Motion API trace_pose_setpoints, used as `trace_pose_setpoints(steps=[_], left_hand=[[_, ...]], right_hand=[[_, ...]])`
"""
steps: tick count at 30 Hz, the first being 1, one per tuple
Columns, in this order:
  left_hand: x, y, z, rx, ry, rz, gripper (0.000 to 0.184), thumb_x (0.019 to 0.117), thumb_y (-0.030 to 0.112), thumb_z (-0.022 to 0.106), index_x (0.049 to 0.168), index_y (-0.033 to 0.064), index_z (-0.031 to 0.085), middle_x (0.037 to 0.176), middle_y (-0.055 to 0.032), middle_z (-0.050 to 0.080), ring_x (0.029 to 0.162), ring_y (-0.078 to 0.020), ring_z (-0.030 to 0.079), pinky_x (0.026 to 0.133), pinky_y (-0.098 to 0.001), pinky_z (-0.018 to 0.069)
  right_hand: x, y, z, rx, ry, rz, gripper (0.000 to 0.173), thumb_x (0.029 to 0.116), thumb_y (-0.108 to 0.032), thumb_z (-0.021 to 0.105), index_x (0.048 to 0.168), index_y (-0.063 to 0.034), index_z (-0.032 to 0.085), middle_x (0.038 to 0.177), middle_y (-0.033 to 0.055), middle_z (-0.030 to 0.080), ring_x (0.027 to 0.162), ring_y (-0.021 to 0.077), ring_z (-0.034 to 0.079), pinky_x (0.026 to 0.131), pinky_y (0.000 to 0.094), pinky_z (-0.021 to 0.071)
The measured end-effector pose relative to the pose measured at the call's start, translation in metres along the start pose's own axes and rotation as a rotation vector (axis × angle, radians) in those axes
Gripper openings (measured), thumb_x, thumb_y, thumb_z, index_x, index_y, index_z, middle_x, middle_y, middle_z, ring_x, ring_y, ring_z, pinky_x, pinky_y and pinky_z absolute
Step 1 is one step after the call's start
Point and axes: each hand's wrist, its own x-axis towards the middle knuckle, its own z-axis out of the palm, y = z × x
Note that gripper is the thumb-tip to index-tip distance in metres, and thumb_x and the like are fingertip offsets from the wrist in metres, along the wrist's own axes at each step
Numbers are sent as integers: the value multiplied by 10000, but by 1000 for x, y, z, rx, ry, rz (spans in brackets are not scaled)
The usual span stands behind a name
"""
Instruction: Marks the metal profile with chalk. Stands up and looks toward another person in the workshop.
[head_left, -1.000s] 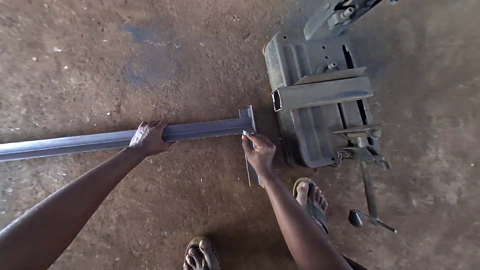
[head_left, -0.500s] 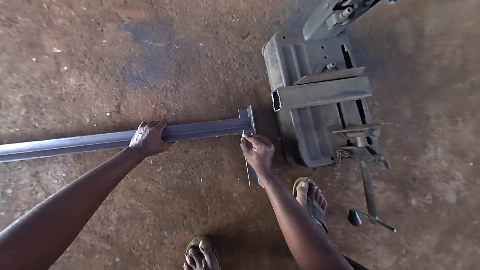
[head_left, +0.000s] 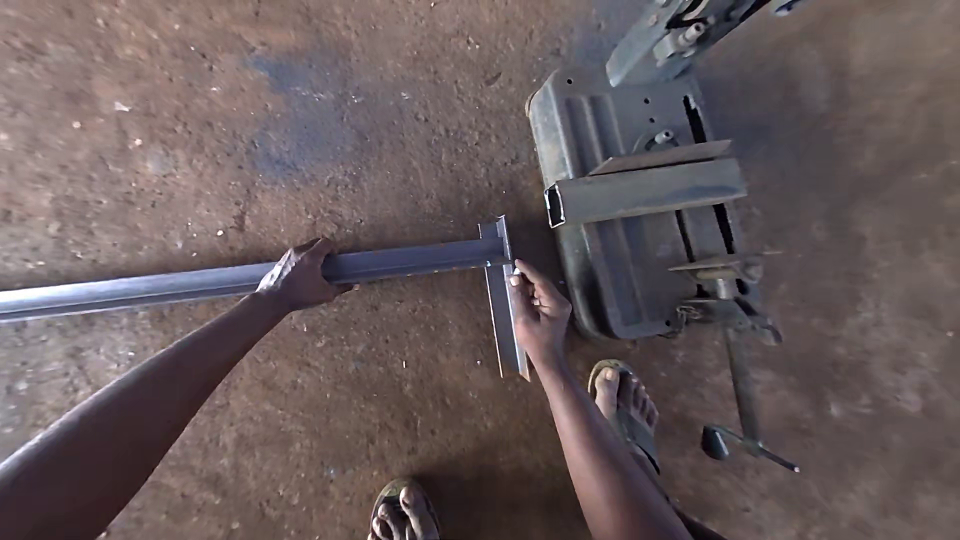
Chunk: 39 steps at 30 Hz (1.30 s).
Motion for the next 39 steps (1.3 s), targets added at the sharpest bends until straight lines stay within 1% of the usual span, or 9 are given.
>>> trace_pose_setpoints(steps=[3,5,8,12,16,21,25,32,39], left_hand=[[3,-1,-2,-44,25,62,570,717,335,964,1046,-36,683,1030,-195,694,923,-341,710,838,-534,584],[4,0,-4,-42,-6,51,564,736,345,954,1056,-35,688,1038,-194,702,946,-344,711,861,-538,578],[9,-3,-6,-31,-45,71,570,747,374,943,1056,-36,695,1024,-188,712,954,-332,714,878,-527,578],[10,-1,-9,-45,-74,56,567,749,357,945,1061,-42,691,1032,-191,709,968,-334,709,893,-524,572],[11,-3,-7,-42,-67,67,560,744,364,947,1046,-34,695,1027,-176,710,965,-322,709,887,-519,574],[10,-2,-7,-47,-59,79,569,744,364,948,1053,-42,696,1029,-189,709,974,-334,707,893,-525,568],[11,1,-9,-36,-80,65,569,755,358,941,1083,-34,692,1076,-196,705,1025,-344,700,934,-539,557],[10,-1,-8,-38,-62,82,547,749,360,943,1041,-32,696,1030,-175,708,983,-324,704,901,-527,565],[9,0,-8,-54,-53,85,545,741,353,950,1036,-29,697,1010,-170,706,965,-315,703,886,-517,569]], right_hand=[[8,0,0,78,16,22,238,961,-141,731,1169,-50,658,894,16,737,688,13,667,627,179,567],[14,8,4,118,43,-10,234,914,-148,781,1066,-12,666,861,25,744,696,23,696,651,200,599],[18,14,8,117,48,-84,176,888,-127,796,967,1,705,801,13,719,645,-17,644,599,150,555],[19,24,15,38,38,-136,107,828,-88,783,850,-18,705,734,17,700,594,-4,625,551,156,537],[21,23,20,-111,50,-199,153,809,-74,803,936,7,772,789,103,747,587,84,659,555,228,558],[23,23,27,-124,82,-244,134,834,-78,798,951,-15,813,823,112,757,582,72,608,556,208,509],[22,20,25,-126,50,-225,138,866,-93,782,981,-22,813,859,108,764,609,63,619,575,198,519],[22,19,26,-168,54,-227,137,888,-107,761,990,-34,817,826,103,755,582,74,597,553,216,499],[23,19,28,-183,52,-230,126,890,-104,757,972,-28,814,834,113,758,614,108,636,590,245,534]])
